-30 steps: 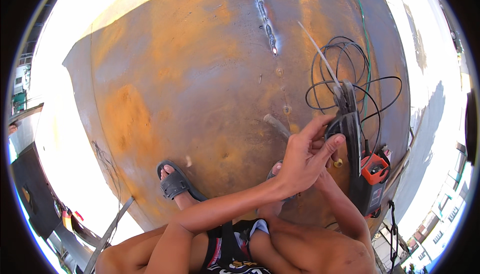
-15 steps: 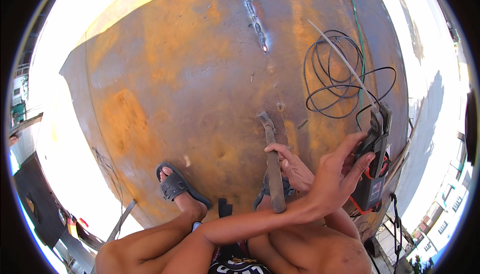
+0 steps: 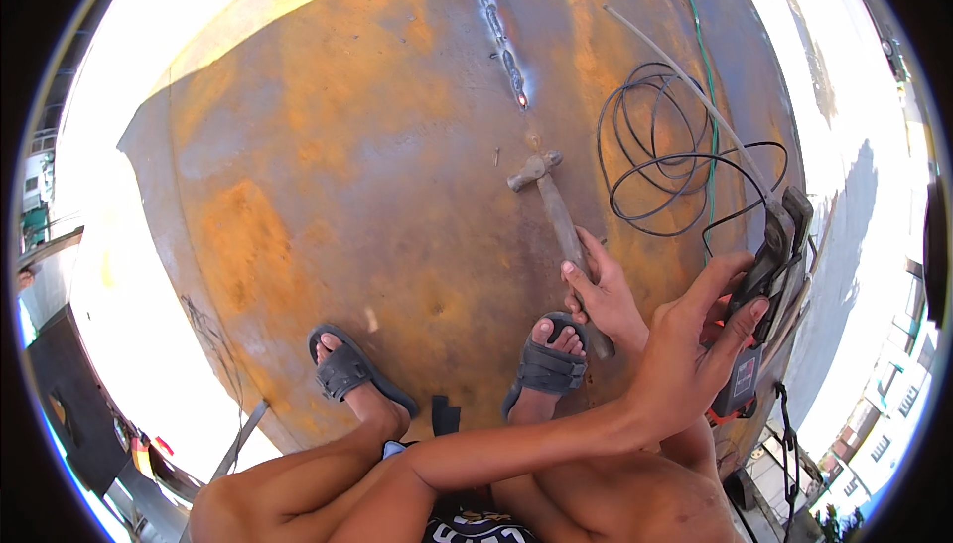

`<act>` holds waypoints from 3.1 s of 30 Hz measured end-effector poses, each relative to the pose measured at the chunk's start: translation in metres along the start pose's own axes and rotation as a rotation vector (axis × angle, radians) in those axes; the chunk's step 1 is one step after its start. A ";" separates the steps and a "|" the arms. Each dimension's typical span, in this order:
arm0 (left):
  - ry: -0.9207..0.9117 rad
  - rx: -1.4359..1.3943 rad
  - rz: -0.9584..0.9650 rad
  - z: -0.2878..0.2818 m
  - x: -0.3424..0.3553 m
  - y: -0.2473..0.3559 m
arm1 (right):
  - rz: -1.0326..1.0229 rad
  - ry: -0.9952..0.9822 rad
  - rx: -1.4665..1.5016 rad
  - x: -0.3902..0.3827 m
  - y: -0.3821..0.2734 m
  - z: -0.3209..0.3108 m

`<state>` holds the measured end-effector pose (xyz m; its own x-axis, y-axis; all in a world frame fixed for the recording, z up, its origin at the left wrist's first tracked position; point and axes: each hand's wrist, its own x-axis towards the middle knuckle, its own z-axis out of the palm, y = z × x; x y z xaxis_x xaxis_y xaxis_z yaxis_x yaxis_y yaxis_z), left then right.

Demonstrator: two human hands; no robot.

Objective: The person sits on a large curved metal surface and uses a welding torch to create a continuous weld bead along a seam. They periodically stop to chip away slag with a hammer and resume welding, extending the bead along the seam.

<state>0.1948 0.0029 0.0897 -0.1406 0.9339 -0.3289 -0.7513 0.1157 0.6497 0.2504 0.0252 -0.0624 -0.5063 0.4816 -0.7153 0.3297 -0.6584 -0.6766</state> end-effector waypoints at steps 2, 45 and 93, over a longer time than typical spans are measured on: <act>0.005 -0.007 -0.005 -0.008 0.003 0.004 | -0.054 0.033 0.005 0.007 -0.005 0.003; 0.002 -0.049 0.046 -0.004 0.020 -0.005 | -0.768 0.523 -0.963 0.072 -0.017 0.008; -0.003 0.105 0.094 0.011 0.022 -0.009 | -0.273 0.258 0.049 0.093 -0.032 0.023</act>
<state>0.2055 0.0265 0.0842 -0.2053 0.9431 -0.2617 -0.6632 0.0625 0.7459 0.1741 0.0774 -0.1031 -0.3507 0.7689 -0.5346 0.1689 -0.5096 -0.8437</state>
